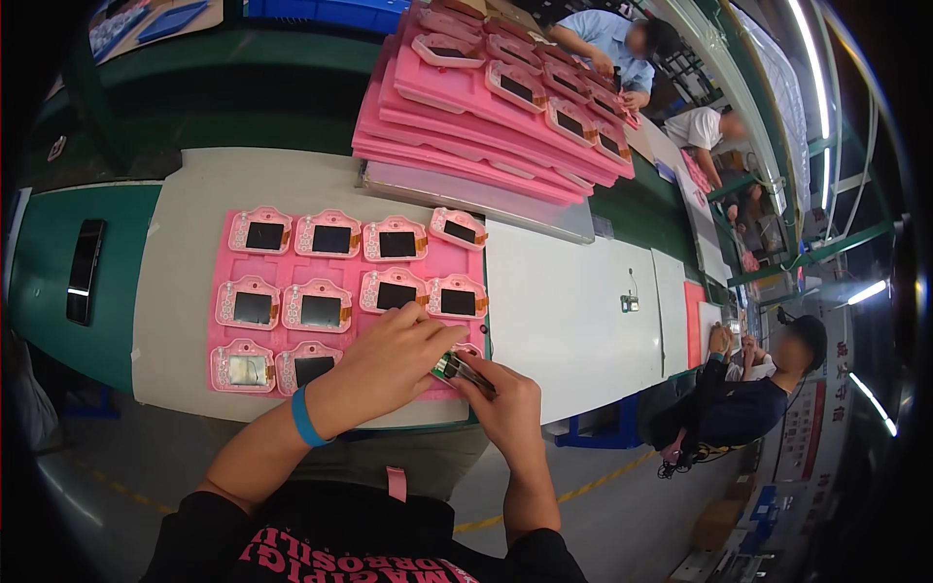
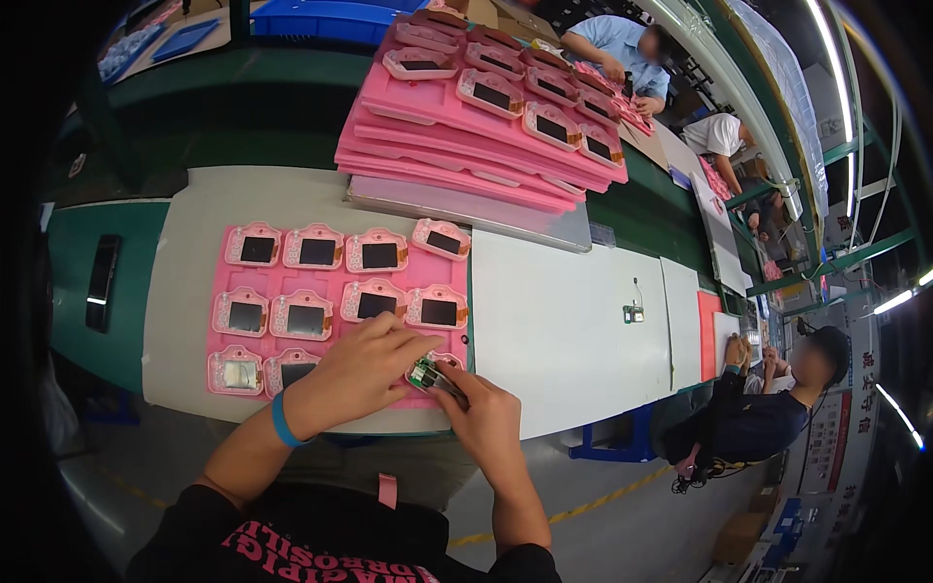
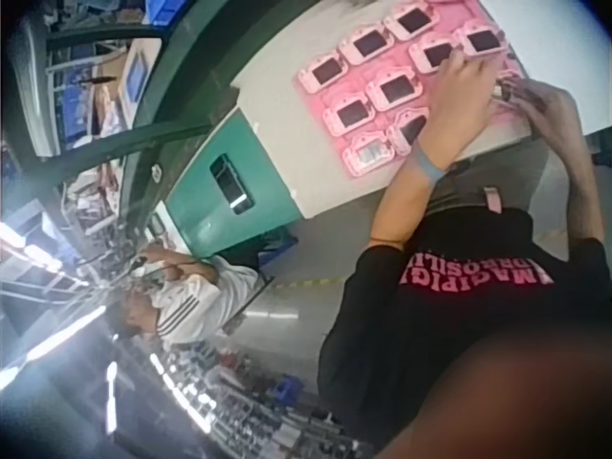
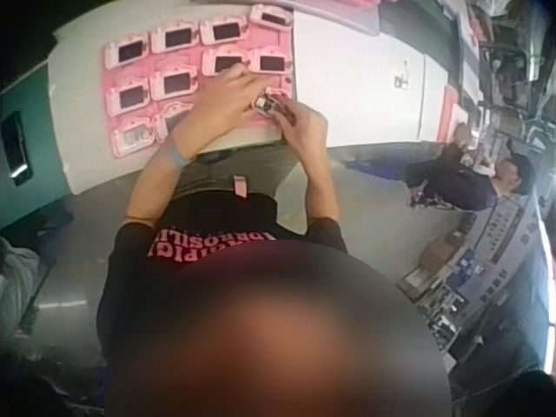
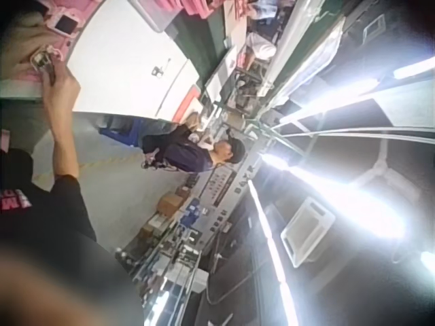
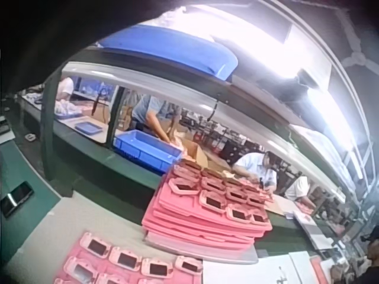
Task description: The recorder is assembling small electronic components into pink plastic handheld device shells at a factory workbench.
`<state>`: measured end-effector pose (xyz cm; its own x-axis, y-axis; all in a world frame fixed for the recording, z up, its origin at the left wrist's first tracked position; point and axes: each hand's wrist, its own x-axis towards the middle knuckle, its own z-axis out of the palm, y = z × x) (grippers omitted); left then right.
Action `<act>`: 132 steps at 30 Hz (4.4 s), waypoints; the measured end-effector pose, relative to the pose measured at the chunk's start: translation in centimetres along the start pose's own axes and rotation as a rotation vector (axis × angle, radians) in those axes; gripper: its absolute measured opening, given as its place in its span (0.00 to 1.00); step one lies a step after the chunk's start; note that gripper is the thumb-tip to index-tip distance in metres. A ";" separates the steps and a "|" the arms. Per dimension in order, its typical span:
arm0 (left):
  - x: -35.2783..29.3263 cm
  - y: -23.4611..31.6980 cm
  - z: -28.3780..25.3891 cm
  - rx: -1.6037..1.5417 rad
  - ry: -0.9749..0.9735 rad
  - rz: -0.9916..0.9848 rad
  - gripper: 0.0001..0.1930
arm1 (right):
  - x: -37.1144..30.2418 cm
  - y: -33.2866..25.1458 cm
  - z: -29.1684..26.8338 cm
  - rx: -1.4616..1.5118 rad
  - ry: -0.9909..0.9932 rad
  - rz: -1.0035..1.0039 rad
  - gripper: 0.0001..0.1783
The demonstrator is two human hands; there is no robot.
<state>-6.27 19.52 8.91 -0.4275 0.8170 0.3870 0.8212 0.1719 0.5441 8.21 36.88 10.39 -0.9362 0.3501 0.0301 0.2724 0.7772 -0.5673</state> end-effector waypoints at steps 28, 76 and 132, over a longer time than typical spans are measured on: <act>-3.1 -2.5 -7.3 -0.616 0.006 -0.396 0.30 | -3.4 0.0 2.2 0.799 0.221 0.119 0.23; -5.3 -8.7 -18.1 -0.357 0.453 -0.190 0.08 | 8.5 11.5 -7.2 0.652 0.233 0.231 0.17; -30.8 7.8 -1.4 -1.361 -0.181 -1.001 0.11 | -14.0 -4.1 14.3 0.811 -0.406 0.010 0.08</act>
<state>12.77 -5.14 2.27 -0.4141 0.7540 -0.5098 -0.6588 0.1382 0.7395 17.00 21.36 0.55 -0.9828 0.0241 -0.1832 0.1848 0.1150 -0.9760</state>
